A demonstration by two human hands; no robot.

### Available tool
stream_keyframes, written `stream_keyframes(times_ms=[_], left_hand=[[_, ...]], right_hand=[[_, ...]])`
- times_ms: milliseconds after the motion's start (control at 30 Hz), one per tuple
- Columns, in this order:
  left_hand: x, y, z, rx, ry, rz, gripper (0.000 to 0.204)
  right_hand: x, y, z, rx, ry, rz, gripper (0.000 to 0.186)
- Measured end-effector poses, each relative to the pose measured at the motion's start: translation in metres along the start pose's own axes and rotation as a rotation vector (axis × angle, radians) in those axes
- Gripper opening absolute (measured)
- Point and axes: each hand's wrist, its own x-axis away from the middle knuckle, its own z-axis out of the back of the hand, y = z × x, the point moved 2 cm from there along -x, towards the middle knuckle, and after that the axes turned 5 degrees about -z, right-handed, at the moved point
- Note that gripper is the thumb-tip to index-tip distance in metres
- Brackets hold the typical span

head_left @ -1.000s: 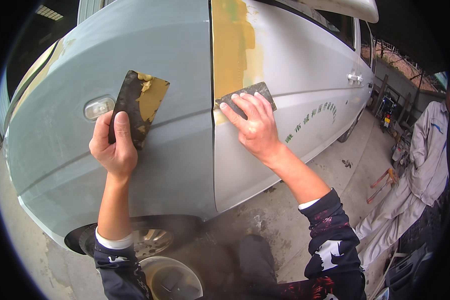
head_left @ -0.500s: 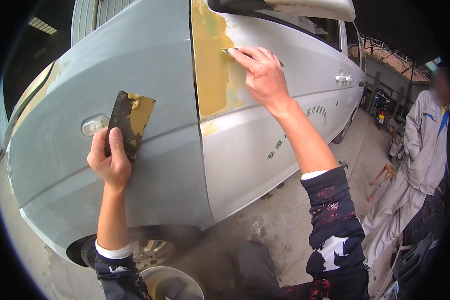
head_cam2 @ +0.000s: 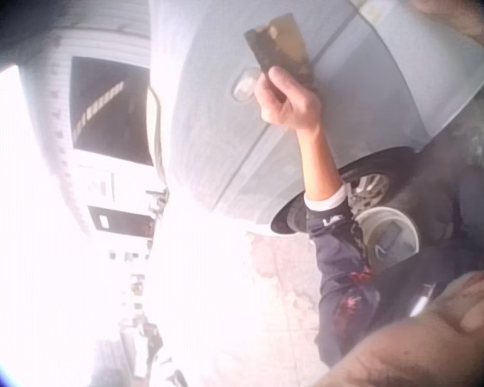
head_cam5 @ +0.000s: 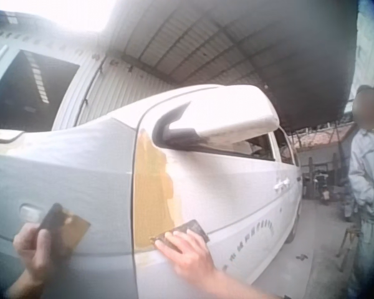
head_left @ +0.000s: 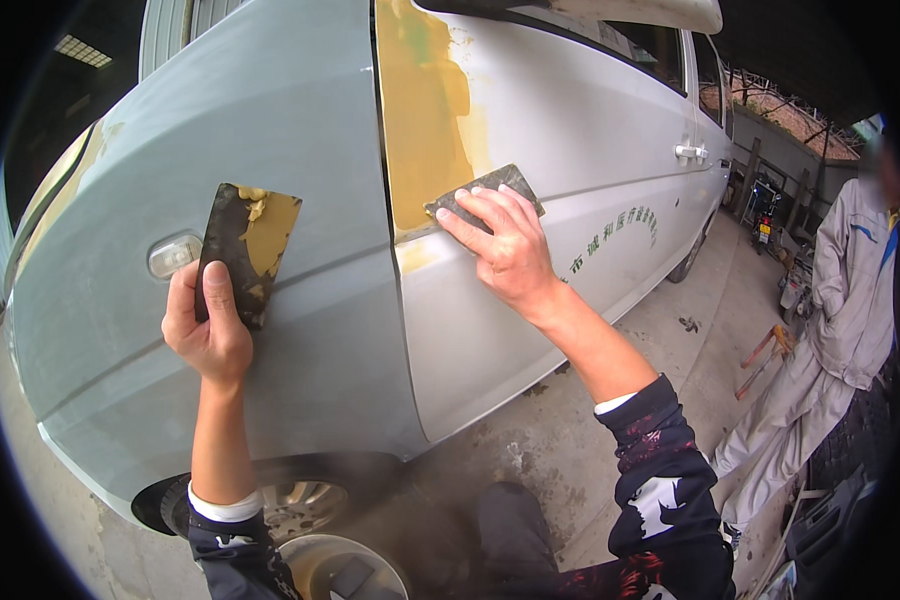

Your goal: The person applies yellow body filler to the front fender and door of a white car using a putty knife. They spread the filler in smooth strokes, occasionally scraping more from a bucket, and work around the side mirror and panel gaps.

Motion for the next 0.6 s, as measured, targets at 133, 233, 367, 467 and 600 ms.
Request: stream_keyframes(times_ms=[133, 233, 367, 467, 600], left_hand=[[-0.002, -0.001, 0.002, -0.026, -0.024, -0.018, 0.016], [-0.004, -0.002, 0.000, -0.042, -0.028, -0.035, 0.015], [-0.005, -0.001, 0.000, -0.040, -0.046, -0.041, 0.015], [-0.006, 0.001, 0.000, -0.041, -0.050, -0.051, 0.016], [-0.006, 0.002, 0.001, -0.049, -0.062, -0.048, 0.017]], right_hand=[[0.005, -0.001, 0.023, 0.040, -0.146, 0.034, 0.055], [-0.030, 0.007, 0.038, 0.017, 0.010, 0.032, 0.051], [-0.096, 0.016, 0.029, 0.038, 0.098, 0.017, 0.044], [-0.128, 0.014, 0.014, 0.059, 0.107, 0.027, 0.043], [-0.126, 0.008, -0.001, 0.069, 0.085, -0.034, 0.045]])
